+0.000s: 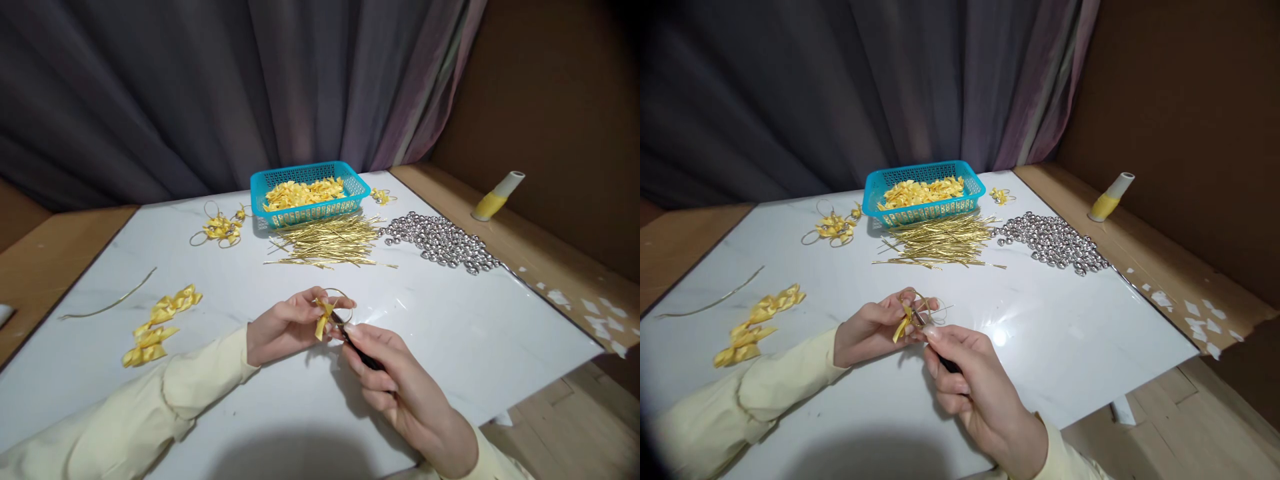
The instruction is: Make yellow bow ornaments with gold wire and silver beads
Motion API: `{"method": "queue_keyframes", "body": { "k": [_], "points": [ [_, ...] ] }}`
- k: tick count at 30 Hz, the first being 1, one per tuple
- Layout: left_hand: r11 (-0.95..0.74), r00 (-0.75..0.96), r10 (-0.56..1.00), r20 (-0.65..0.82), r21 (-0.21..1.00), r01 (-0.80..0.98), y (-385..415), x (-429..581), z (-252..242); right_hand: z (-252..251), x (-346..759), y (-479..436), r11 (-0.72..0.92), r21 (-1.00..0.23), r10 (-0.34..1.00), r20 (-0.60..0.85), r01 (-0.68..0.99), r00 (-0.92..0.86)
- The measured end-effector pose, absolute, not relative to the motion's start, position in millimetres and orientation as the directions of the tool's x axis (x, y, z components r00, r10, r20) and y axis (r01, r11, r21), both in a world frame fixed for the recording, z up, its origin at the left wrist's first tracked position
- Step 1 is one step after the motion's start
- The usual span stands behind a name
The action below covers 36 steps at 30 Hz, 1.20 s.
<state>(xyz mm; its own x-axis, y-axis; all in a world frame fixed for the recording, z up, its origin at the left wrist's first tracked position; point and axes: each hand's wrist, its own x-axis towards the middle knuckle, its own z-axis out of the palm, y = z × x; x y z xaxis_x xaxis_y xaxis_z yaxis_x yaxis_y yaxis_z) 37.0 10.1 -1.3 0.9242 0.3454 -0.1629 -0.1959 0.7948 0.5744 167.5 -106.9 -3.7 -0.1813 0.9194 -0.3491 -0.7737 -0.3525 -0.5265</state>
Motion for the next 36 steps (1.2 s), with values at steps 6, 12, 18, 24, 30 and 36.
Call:
{"method": "queue_keyframes", "body": {
  "k": [6, 12, 18, 24, 30, 36],
  "points": [
    [0.790, 0.926, 0.341, -0.161, 0.583, -0.189, 10.8, 36.4, -3.2, -4.0, 167.3, -107.6, -0.360, -0.504, 0.913, -0.363, -0.785, -0.186],
    [0.792, 0.933, 0.332, -0.141, 0.580, -0.194, 10.7, 35.7, -3.8, -4.2, 167.8, -106.7, -0.359, -0.513, 0.914, -0.363, -0.780, -0.182],
    [0.792, 0.929, 0.336, -0.158, 0.581, -0.187, 11.2, 36.7, -3.6, -3.9, 167.2, -107.0, -0.357, -0.529, 0.917, -0.357, -0.770, -0.179],
    [0.791, 0.931, 0.334, -0.145, 0.581, -0.193, 10.7, 36.6, -3.7, -2.5, 167.2, -106.7, -0.352, -0.527, 0.918, -0.356, -0.774, -0.175],
    [0.788, 0.929, 0.338, -0.149, 0.585, -0.193, 11.1, 36.3, -4.0, -2.7, 167.4, -106.5, -0.350, -0.530, 0.919, -0.355, -0.772, -0.172],
    [0.800, 0.933, 0.331, -0.144, 0.567, -0.196, 10.8, 36.9, -2.5, -1.6, 167.0, -106.6, -0.347, -0.531, 0.922, -0.344, -0.773, -0.178]
  ]
}}
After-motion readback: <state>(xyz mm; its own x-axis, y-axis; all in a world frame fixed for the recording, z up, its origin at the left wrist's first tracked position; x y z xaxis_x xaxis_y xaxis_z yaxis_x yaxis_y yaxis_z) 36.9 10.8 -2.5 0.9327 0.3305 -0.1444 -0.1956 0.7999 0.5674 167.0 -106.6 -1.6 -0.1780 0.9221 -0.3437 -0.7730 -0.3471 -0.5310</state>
